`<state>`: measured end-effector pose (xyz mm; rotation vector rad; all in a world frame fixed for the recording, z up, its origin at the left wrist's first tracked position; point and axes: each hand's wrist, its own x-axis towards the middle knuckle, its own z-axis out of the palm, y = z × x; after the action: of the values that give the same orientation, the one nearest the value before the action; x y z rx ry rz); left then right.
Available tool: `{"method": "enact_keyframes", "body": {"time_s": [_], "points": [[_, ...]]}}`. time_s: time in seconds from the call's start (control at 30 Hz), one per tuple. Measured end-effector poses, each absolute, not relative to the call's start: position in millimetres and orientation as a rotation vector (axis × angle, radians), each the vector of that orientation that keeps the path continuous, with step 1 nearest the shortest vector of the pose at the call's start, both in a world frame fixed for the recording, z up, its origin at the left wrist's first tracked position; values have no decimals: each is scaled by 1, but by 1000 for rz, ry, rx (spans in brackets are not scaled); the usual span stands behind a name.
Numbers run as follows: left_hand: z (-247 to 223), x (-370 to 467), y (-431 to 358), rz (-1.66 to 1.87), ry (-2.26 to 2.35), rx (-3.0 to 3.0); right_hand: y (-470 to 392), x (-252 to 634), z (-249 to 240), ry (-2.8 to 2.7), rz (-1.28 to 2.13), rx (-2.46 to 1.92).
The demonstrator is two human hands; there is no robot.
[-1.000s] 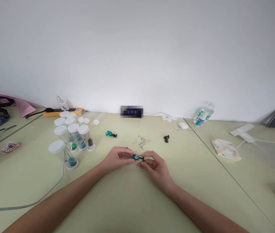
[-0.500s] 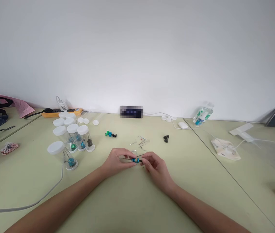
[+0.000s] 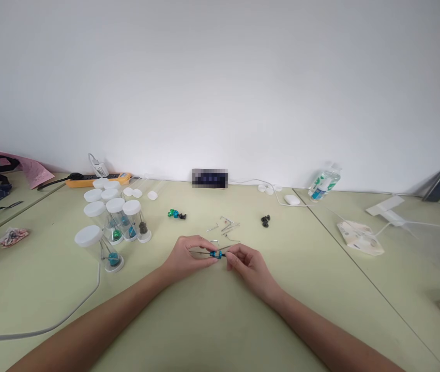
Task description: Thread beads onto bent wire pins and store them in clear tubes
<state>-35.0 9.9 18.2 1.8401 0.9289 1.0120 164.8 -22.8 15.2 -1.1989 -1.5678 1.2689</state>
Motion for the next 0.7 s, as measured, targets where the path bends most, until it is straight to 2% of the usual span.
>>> {"method": "enact_keyframes", "body": {"time_s": [0.33,0.7], "points": [[13,-36,12,1033,880,1878,-20,166,13,-1605,1119,-1204],[12,-36,13,1020,856,1904,-18,166,12,-1639,1182,-1165]]}}
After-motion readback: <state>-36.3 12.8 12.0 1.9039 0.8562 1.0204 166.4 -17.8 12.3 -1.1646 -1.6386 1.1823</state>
